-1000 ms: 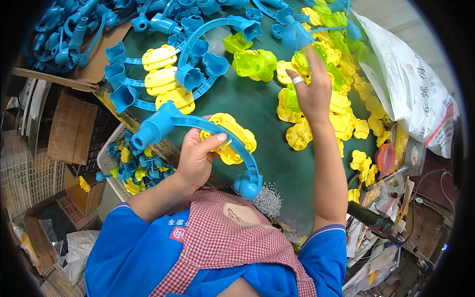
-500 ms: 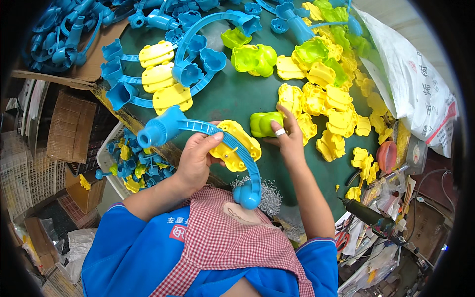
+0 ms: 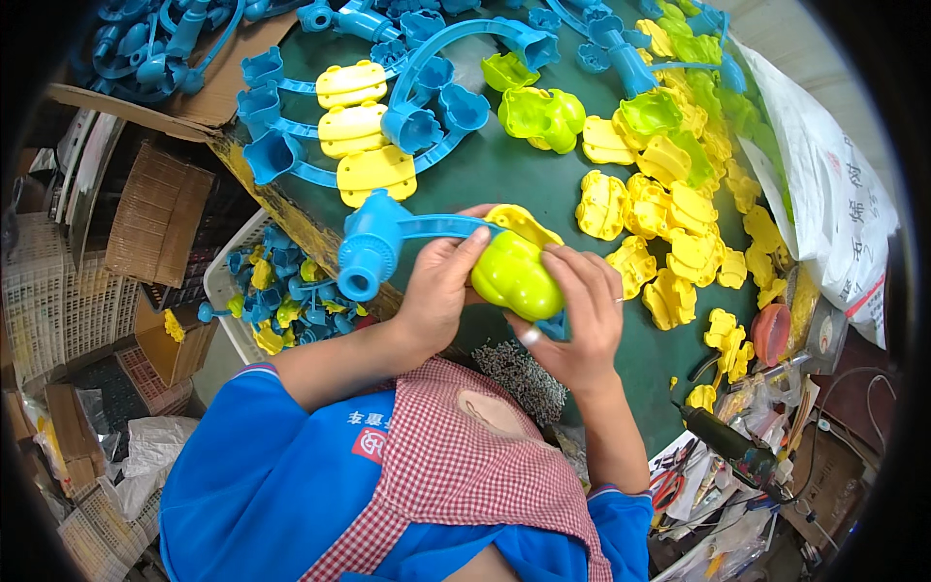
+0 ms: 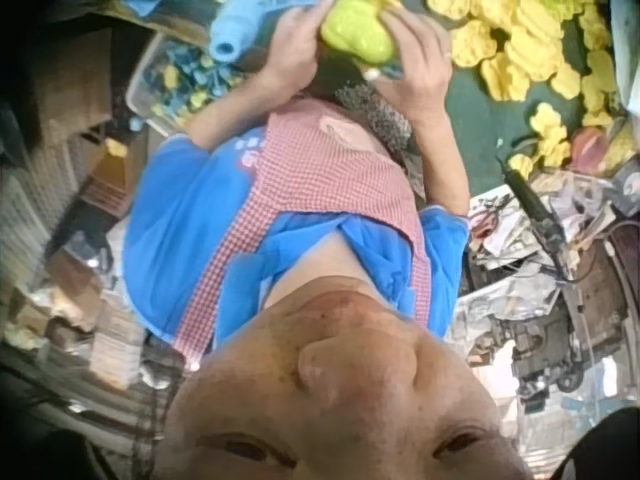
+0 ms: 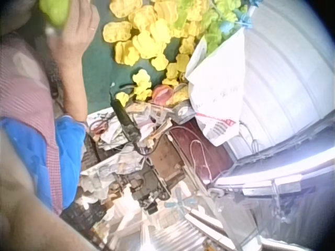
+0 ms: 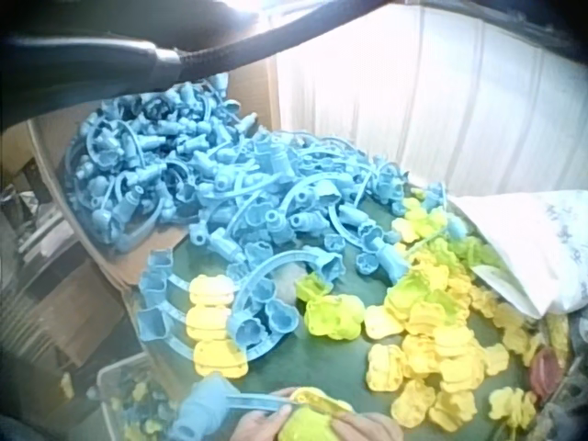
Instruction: The person assembles blue and yellow plastic components on a green workbench. They pick up blue curved pieces and yellow caps, fit them together, and use a handheld power drill to fasten them with small metal fasteners. Completed assemblies are placed on the table while the person continues the cycle.
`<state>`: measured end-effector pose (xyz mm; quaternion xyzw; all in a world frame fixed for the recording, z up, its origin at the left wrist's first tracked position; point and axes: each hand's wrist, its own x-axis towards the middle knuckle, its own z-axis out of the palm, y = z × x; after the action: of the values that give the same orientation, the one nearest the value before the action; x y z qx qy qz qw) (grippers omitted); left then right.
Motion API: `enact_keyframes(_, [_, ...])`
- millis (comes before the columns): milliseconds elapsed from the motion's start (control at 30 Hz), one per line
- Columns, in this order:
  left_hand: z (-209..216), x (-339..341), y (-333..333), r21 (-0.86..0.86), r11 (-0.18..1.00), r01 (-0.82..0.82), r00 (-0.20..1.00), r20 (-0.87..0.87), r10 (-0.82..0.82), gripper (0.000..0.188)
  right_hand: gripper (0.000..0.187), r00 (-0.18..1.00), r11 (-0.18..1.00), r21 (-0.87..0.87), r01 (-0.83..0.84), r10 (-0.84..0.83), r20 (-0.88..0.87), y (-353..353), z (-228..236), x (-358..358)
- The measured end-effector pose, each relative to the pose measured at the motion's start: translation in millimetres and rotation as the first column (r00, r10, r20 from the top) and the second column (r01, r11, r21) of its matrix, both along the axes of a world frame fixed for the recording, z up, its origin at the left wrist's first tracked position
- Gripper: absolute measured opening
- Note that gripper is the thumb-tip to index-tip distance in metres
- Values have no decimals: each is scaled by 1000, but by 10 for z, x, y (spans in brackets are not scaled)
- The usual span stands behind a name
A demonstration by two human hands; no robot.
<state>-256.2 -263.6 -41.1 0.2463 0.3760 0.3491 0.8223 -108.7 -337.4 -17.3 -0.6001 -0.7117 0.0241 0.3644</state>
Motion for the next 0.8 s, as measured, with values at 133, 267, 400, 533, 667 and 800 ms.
enact_keyframes(133, [94, 21, 1, -12, 995, 101, 994, 52, -100, 42, 61, 945, 993, -72, 96, -113, -308, 39, -170, -1])
enact_keyframes(267, [139, 24, 35, 46, 989, 143, 982, 118, -147, 42, 62, 885, 994, -33, 103, -107, -454, 48, -206, -36])
enact_keyframes(400, [119, -54, 65, 192, 975, 114, 990, 64, -128, 45, 73, 844, 978, -201, -49, -67, -532, 109, -92, 52])
enact_keyframes(533, [120, -177, 117, 152, 984, 95, 995, 17, -99, 47, 84, 426, 852, -443, -281, -303, -853, 188, 12, -21])
enact_keyframes(667, [108, -333, 146, 229, 971, 70, 998, -10, -69, 46, 83, 526, 863, -383, -329, -169, -833, 319, -71, -59])
enact_keyframes(800, [116, -435, 175, 265, 964, 24, 1000, -20, -19, 43, 80, 534, 836, -416, -357, -182, -826, 401, -21, -119])
